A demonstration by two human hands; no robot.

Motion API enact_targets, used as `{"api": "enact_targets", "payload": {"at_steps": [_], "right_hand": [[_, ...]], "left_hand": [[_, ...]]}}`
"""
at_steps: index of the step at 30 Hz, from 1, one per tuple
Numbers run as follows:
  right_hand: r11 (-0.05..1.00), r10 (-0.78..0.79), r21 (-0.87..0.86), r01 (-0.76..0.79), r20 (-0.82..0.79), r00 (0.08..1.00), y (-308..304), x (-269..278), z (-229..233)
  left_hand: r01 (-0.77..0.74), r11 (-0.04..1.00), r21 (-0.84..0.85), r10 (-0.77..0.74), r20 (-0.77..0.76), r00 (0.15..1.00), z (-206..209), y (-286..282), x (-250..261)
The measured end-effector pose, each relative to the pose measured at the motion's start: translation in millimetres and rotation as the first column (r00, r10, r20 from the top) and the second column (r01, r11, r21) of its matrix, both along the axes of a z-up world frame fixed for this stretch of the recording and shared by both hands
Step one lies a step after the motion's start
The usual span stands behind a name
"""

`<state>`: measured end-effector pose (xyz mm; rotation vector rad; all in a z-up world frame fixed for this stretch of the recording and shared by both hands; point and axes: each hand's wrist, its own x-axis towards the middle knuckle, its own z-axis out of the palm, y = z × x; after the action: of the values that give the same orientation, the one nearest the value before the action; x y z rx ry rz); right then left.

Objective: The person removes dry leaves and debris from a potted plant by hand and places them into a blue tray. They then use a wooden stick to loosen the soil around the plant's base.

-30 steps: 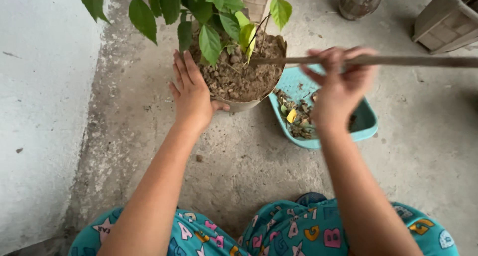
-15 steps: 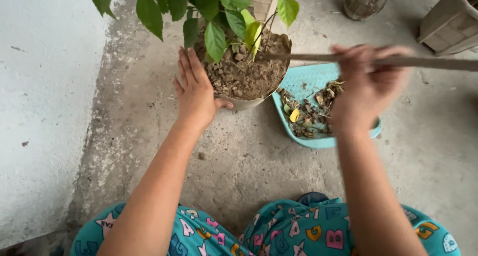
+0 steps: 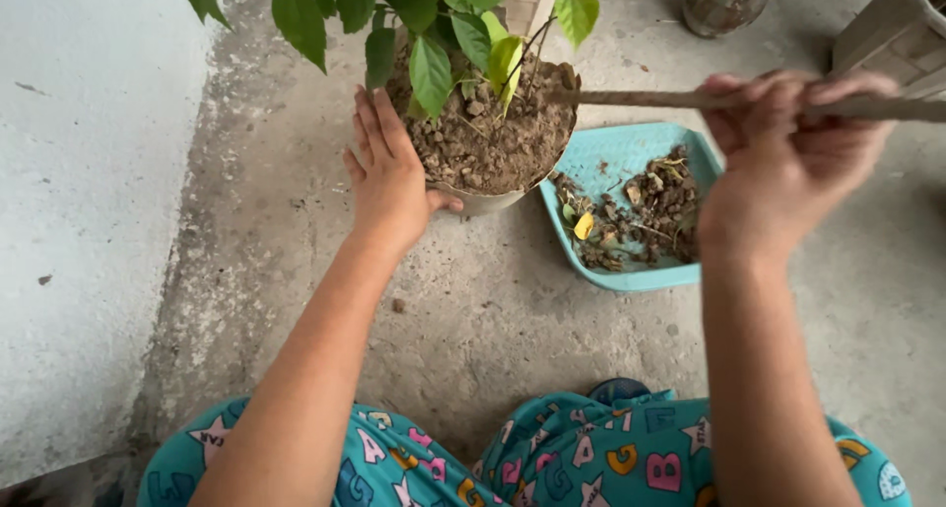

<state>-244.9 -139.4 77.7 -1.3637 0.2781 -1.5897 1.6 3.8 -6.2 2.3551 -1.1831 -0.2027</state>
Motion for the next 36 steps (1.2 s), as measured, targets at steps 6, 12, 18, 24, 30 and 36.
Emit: {"api": "enact_targets", "payload": {"at_steps": [6,12,18,24,30,36], "right_hand": [[0.994,0.030,0.108,-0.027,-0.031,0.999,3,28,-25],[0.995,-0.001,0.102,0.001,0.000,1.000,0,3,3],[0.988,0.047,0.148,-0.051,0.029,0.998,7,20,-16],[0.996,-0.061,-0.074,0.055,-0.087,0.994,-2,0,-16],[0.991,0.115,0.073,-0.115,0.002,0.993,6,18,-30],[0.886,0.155,0.403,-0.230,0.212,0.965,-24,-1,-47]], "left_hand": [[0.005,1.000,-0.007,-0.005,0.002,1.000,2,-1,-1],[0.006,1.000,0.024,-0.006,0.018,1.000,-2,-1,1],[-0.005,0.999,0.043,0.006,-0.012,1.000,4,0,-1],[0.017,1.000,-0.024,-0.017,0.014,1.000,1,3,-1],[0.000,1.000,0.023,0.000,-0.003,1.000,3,0,-1],[0.010,0.999,0.052,-0.013,0.045,0.999,-4,-1,3]]}}
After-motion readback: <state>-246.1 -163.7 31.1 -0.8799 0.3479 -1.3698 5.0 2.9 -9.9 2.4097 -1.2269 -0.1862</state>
